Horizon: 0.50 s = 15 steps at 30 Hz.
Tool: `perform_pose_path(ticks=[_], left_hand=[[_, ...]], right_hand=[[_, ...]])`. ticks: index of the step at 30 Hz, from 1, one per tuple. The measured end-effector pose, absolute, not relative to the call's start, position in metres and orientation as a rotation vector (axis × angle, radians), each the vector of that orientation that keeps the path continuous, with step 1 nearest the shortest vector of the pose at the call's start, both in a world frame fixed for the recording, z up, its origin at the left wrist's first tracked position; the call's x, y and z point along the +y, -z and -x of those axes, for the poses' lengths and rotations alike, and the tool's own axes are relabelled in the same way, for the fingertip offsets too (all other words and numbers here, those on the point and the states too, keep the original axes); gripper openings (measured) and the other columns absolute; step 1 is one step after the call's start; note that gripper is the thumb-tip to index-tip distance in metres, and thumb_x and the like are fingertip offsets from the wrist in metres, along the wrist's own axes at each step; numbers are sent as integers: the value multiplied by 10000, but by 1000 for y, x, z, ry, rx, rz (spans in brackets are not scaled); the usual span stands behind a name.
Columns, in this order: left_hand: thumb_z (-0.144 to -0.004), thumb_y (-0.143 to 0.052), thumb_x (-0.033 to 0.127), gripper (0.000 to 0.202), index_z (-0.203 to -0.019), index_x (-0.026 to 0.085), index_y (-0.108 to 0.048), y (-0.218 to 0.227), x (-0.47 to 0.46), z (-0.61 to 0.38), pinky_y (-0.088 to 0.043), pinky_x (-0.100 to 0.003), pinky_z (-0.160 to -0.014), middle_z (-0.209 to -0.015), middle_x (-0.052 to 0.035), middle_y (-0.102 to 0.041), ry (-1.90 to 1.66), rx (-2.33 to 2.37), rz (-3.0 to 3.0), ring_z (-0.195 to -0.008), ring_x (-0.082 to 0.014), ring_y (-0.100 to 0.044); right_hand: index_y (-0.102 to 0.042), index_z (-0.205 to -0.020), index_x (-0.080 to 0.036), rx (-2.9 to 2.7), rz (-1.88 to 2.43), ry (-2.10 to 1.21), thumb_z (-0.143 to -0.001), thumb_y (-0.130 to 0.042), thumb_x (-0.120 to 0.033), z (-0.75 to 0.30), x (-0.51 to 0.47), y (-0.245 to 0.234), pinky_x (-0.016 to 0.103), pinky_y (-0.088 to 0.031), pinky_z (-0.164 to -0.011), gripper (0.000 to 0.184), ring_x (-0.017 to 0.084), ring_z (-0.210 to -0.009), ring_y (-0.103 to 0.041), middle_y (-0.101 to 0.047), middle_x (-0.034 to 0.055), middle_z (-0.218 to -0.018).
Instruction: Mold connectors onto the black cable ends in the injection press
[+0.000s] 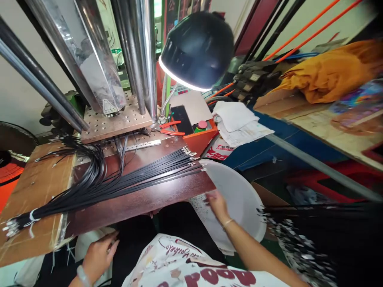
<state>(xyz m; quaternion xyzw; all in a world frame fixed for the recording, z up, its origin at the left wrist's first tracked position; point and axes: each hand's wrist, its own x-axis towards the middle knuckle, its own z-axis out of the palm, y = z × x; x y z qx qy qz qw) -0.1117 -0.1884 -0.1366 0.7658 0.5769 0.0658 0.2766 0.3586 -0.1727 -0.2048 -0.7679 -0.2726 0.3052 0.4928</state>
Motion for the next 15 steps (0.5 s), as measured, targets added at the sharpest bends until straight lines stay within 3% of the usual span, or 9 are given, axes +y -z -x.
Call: perform_pose_path(ticks=[3, 5, 7, 9, 12, 15], left_hand=[[-809, -590, 267, 307, -1087, 377, -661, 63, -177, 131, -534, -362, -846, -962, -11, -743, -514, 1421, -2639, -864, -252, -703], [-827, -578, 272, 344, -1167, 292, -624, 25, -146, 143, -501, -413, -879, -1034, -68, -723, -779, 1661, -2890, -926, -291, -682], [-861, -560, 330, 415, -1257, 206, -565, 5, -108, 155, -493, -426, -830, -1174, -134, -666, -734, 1954, -2971, -996, -335, -655], [-877, -553, 391, 433, -1261, 190, -554, 1, -75, 166, -479, -356, -659, -1220, -135, -641, -513, 2172, -2898, -930, -315, -669], [-868, -560, 414, 322, -1139, 249, -613, 2, -54, 175, -356, -273, -474, -996, -45, -706, -317, 2283, -2704, -720, -232, -663], [-864, -581, 370, 270, -1124, 298, -599, -7, -61, 152, -447, -279, -582, -855, 2, -683, -576, 2128, -2705, -759, -220, -650]], right_hand=[[-629, -856, -269, -780, 1767, -459, -842, -514, -431, -385, -146, 136, 396, -548, -735, 199, 216, -711, -653, -675, 50, -825], [-668, -825, -254, -1291, 1521, -197, -896, -501, -369, -382, -114, 83, 418, -517, -874, 215, 236, -879, -664, -701, 64, -907], [-680, -890, -234, -1867, 1273, -101, -922, -500, -298, -359, -76, 41, 387, -509, -881, 194, 233, -926, -649, -707, 62, -950], [-661, -1007, -171, -2310, 1223, 45, -937, -467, -214, -328, -35, 17, 378, -488, -878, 211, 248, -977, -614, -686, 110, -1018], [-599, -1127, -92, -2597, 1372, 223, -934, -479, -179, -293, 20, 14, 396, -449, -844, 244, 282, -994, -564, -632, 173, -1070], [-609, -1067, -122, -2702, 1348, 151, -920, -534, -229, -289, 53, 25, 379, -427, -806, 197, 265, -941, -557, -615, 157, -1066]])
